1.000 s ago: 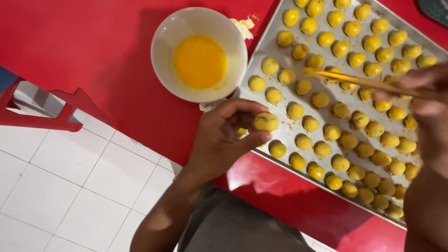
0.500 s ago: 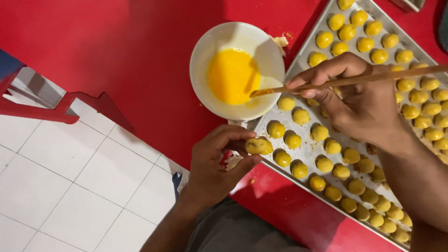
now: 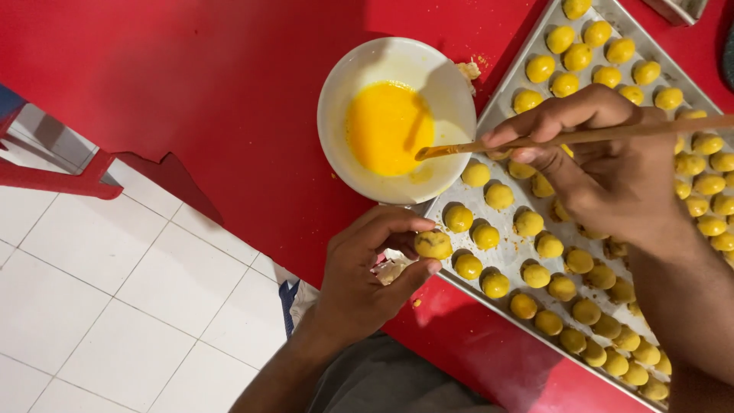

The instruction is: Applying egg wash to small round pastries on a baking tray using a brush

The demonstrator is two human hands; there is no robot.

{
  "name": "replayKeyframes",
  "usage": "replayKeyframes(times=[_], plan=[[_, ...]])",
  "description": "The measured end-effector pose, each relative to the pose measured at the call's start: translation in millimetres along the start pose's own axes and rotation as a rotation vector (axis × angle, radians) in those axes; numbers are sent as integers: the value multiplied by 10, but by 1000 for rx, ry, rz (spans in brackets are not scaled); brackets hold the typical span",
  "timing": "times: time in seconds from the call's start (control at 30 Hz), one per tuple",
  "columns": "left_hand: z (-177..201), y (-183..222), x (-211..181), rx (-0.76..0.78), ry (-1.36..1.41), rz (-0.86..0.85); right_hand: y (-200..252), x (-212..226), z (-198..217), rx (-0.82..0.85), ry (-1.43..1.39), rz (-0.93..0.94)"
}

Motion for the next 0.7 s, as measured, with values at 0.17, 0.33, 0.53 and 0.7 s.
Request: replayKeyframes(times=[0.17,0.33,0.53,0.7], plan=[[-14,-16,-33,8,-40,-1,-10,-115,-81,48,27,-3],[-41,-2,-10,19,-13,3,19,-17,67,-49,-23,2],[-79,-2,69,3,79,54,70,-162,296,-250,-106,-13],[-105,14,182,-21,163,142,179,-569,341,-444,-597,-206]])
Point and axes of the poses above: each hand's wrist, its own y-axis away from the middle knuckle, its own z-axis out of the back of the hand, x = y × z, the point moved 8 cm from there along -y, towards the middle knuckle, and after that the axes turned 9 degrees about -y, right-handed, at the moved point
